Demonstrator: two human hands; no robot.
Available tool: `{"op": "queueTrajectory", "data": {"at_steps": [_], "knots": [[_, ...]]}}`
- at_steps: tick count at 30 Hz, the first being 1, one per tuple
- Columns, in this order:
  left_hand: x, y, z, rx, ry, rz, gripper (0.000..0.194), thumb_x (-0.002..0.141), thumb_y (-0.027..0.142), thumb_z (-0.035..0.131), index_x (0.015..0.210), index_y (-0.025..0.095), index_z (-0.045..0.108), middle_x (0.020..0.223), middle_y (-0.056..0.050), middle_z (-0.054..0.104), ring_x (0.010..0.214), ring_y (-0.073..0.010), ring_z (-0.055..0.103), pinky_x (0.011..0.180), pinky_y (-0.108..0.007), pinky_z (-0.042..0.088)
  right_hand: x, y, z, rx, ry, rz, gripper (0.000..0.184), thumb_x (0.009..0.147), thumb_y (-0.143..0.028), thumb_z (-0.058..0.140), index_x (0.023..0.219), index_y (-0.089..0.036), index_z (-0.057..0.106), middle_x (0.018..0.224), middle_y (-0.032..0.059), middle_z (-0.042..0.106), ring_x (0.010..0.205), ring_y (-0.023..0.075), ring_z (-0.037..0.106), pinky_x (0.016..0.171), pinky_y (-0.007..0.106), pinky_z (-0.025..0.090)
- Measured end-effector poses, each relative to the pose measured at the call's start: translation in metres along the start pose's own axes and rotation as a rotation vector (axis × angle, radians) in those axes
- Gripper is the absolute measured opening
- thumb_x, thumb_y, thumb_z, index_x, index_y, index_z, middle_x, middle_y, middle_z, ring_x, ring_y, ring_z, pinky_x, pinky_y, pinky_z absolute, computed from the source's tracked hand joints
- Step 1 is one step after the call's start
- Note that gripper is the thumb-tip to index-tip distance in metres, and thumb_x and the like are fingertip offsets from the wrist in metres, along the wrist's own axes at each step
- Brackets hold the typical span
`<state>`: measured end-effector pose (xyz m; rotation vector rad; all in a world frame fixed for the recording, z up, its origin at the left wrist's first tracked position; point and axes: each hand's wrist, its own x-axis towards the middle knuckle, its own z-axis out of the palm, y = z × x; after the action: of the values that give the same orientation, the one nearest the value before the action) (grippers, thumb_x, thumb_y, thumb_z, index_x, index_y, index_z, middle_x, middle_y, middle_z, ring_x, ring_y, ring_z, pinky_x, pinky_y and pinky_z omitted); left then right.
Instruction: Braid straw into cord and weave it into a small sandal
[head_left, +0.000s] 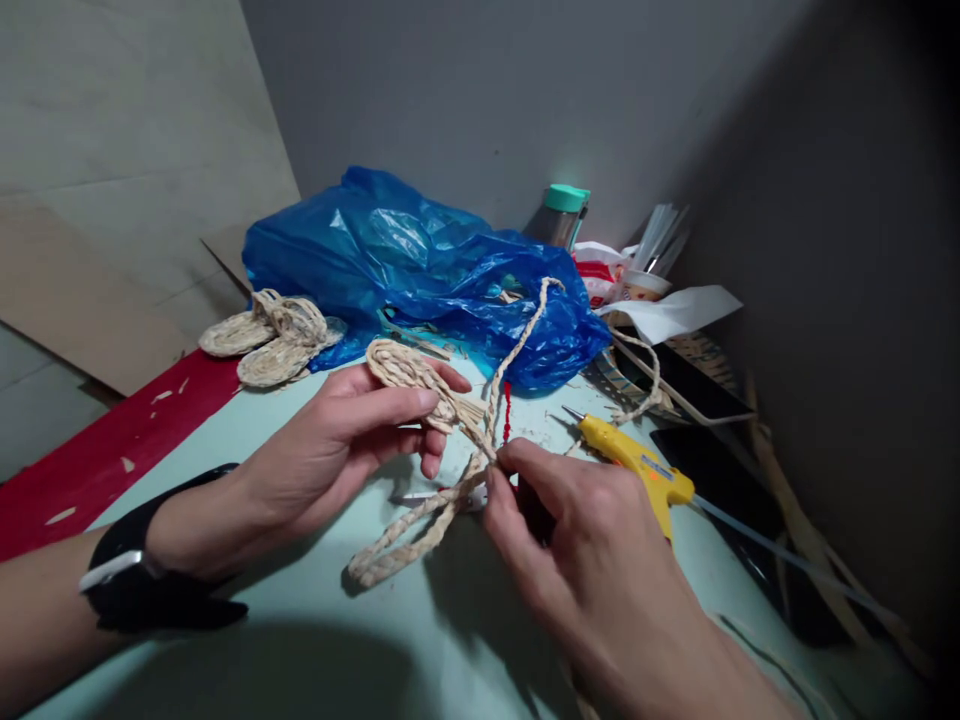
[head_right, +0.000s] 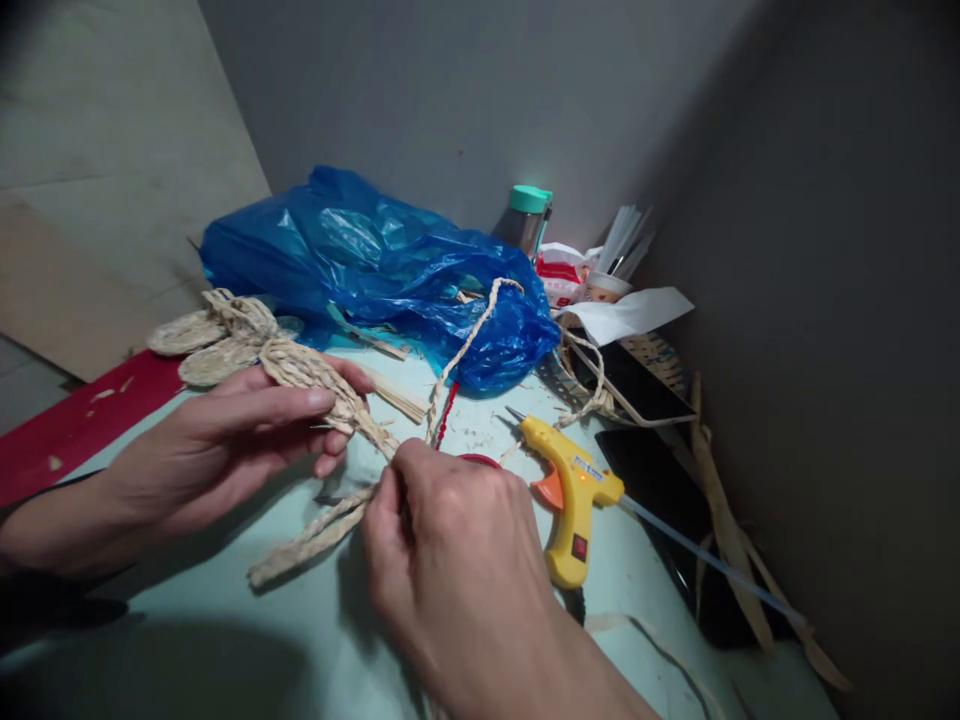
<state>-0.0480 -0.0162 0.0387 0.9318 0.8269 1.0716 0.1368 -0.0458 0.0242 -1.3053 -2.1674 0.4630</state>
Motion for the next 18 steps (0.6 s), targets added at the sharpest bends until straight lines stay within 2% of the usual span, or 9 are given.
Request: {"op": "queueTrajectory", "data": {"at_steps": [7,12,18], "knots": [[0.0011,0.0007,-0.0018,0.012,0.017,-0.044,0.006,0.078,0.017,0.073,0.080,0.021,0.077,0.070,-0.002,0.070,0.064,-0.0142,0.064,0.063,-0.022,0.057,-0.0031,-0.0004,-0.0035,-0.149,0.044,-0.119,0.018,0.091,-0.023,0.045,0.073,-0.021,0.049,0.056,-0.0008,0.055,0.041,0.0106,0.042,0.047,0.028,0.022],[-0.0003,0.0018,-0.0027,0.069,0.002,-0.099,0.010,0.078,0.017,0.073,0.087,0.020,0.075,0.082,-0.007,0.073,0.072,-0.0183,0.069,0.070,-0.026,0.059,-0.0028,0.0018,-0.0035,-0.312,0.093,-0.207,0.017,0.088,-0.021,0.045,0.071,-0.021,0.048,0.051,-0.0011,0.054,0.036,0.0131,0.046,0.044,0.030,0.018],[-0.0017,0.0036,0.0006,0.033,0.010,-0.135,0.008,0.080,0.016,0.071,0.086,0.016,0.076,0.084,-0.007,0.075,0.077,-0.0189,0.070,0.078,-0.027,0.060,-0.0018,0.0028,-0.0028,-0.444,0.135,-0.229,0.014,0.084,-0.021,0.048,0.071,-0.021,0.052,0.047,-0.0005,0.054,0.034,0.0141,0.046,0.045,0.031,0.013]]}}
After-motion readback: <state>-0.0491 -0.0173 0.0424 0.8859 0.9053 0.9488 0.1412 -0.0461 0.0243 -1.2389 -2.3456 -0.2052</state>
